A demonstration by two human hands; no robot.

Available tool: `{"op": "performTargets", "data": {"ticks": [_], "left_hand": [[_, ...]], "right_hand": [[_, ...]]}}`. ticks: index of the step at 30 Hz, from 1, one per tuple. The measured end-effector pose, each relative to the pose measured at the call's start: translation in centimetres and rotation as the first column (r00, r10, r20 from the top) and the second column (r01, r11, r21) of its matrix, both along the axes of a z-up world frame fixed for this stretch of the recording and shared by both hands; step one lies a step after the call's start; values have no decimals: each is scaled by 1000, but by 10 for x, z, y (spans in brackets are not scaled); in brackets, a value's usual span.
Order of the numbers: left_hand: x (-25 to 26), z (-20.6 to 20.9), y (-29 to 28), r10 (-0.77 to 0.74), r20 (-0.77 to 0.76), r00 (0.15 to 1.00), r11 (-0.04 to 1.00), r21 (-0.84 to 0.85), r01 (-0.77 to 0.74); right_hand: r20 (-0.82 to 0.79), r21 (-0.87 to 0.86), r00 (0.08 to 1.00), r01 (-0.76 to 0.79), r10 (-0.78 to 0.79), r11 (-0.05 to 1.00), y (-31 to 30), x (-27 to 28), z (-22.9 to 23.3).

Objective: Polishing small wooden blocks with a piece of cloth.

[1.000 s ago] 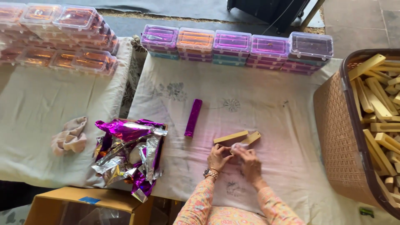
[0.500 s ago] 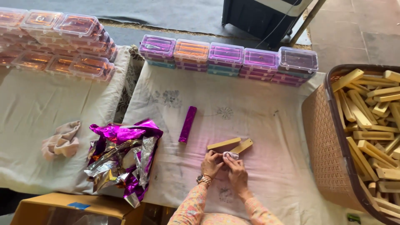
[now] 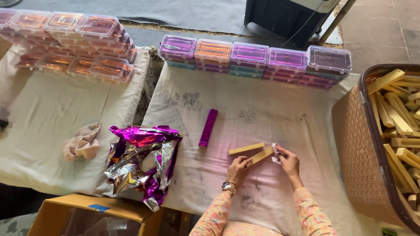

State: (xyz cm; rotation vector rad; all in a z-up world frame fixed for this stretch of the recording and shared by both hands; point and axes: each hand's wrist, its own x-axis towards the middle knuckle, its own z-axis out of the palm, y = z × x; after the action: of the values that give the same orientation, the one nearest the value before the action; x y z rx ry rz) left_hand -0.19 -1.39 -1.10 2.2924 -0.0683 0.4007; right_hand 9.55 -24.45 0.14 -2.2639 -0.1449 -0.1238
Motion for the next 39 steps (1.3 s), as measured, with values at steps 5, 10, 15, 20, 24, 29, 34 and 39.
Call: {"op": "performTargets", "data": {"ticks": [5,10,15,20,24,29,34,39], "left_hand": [[20,-56,-11,-13,-307,951,768,-612,-187],[34,-137,-11,-447,-558,699,180,-822,-541],[33,-105,1,-472,-581,663,201,-803,-561],[33,-116,-5,-403,-616,676,257,-786,-563],[31,-126,-3,-410,-612,676,252,-788,-561],[28,-120,-1,-431,-617,659,244,-782,-573],[27,-108,-1,-437,-596,674,266,-801,-536],[30,-114,-4,-401,-619,676,300,-785,-542]], "right_hand": [[-55,102,979,199,-194,975,13,-31,22],[198,-145,980,-2,31,989,69,-88,40],[178,-423,949,-166,261,891,68,-72,46],[258,-419,961,20,98,908,40,-29,29],[190,-417,979,14,72,909,59,-51,32],[174,-325,971,-102,165,940,86,-92,37],[203,-381,913,-260,354,888,59,-64,29],[235,-482,948,-77,214,873,29,-11,28]]}}
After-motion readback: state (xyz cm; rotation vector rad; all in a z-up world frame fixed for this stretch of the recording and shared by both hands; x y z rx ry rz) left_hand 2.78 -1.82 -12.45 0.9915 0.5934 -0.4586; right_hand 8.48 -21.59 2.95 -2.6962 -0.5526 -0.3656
